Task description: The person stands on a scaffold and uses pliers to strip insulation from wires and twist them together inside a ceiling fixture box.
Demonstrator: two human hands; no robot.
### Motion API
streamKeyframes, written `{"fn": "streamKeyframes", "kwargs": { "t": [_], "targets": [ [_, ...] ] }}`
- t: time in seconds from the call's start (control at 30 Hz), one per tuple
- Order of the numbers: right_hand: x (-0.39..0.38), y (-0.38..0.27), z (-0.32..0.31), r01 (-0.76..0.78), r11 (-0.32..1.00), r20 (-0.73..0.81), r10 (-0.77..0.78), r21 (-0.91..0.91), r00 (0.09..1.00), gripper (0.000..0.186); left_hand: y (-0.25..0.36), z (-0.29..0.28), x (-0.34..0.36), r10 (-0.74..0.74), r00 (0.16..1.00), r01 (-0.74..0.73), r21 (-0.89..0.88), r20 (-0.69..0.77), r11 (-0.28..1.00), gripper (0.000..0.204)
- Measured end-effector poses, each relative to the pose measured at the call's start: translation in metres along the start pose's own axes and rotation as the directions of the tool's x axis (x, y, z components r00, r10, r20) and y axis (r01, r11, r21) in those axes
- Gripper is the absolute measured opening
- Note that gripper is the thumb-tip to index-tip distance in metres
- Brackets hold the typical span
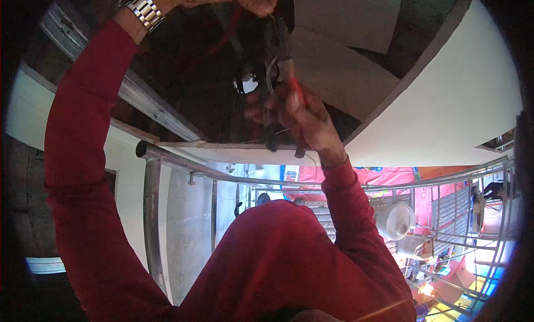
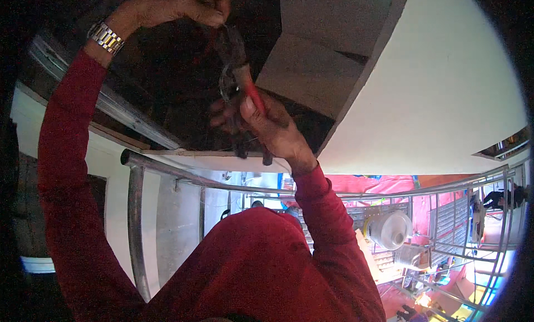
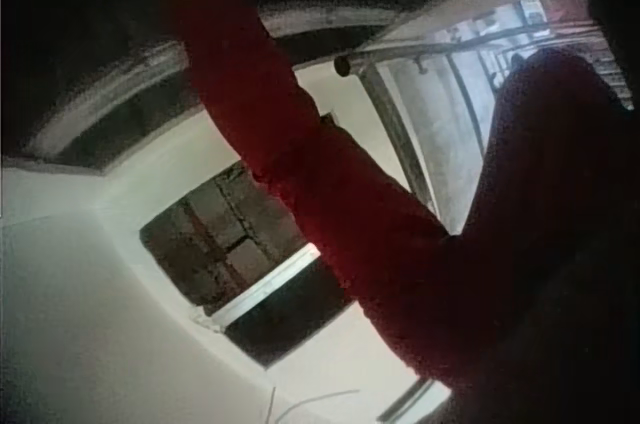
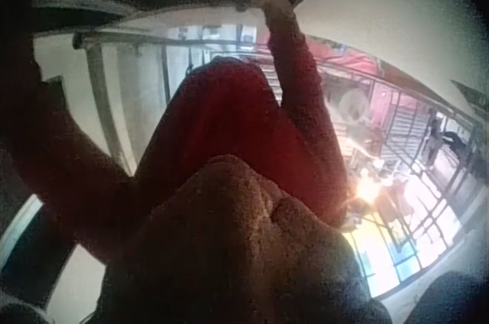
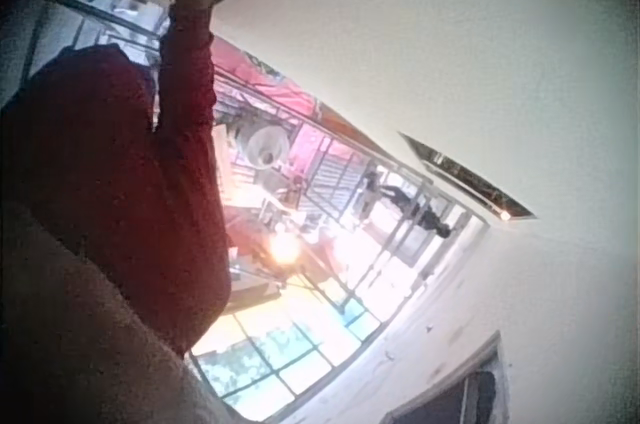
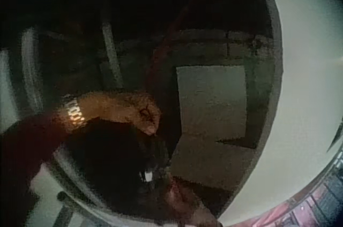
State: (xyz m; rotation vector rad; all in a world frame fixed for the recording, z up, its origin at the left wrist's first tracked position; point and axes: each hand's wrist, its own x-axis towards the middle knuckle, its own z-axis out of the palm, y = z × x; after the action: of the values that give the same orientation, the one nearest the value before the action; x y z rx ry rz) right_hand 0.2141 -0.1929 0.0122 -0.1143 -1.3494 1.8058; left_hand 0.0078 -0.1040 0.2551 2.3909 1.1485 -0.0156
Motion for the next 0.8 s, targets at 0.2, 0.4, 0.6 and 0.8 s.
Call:
{"fn": "streamKeyframes", "kwargs": {
  "t": [0.2, 0.4, 0.6, 0.8],
  "targets": [
    [-0.008, 0.007, -0.015, -0.067, 0.915, -0.153, 0.006, -0.399, 0.988, 0.057, 0.005, 0.013, 0.001, -0.04, 0.999, 0.039, 0.063, 0.012, 0.997, 0.036],
    [-0.002, -0.002, -0.006, -0.007, 0.945, -0.119, -0.034, -0.328, 0.992, 0.06, 0.001, 0.014, -0.003, -0.049, 0.999, 0.047, 0.127, 0.012, 0.991, 0.038],
    [-0.002, -0.015, -0.003, -0.101, 0.958, -0.094, 0.078, -0.269, 0.992, 0.06, -0.011, 0.019, 0.0, 0.048, 0.999, -0.048, 0.015, -0.021, 0.999, 0.038],
    [-0.007, 0.011, 0.007, -0.147, 0.967, -0.03, 0.157, 0.208, 0.987, 0.064, -0.025, 0.029, 0.003, 0.166, 0.984, -0.17, -0.075, -0.064, 0.983, 0.038]
  ]
}}
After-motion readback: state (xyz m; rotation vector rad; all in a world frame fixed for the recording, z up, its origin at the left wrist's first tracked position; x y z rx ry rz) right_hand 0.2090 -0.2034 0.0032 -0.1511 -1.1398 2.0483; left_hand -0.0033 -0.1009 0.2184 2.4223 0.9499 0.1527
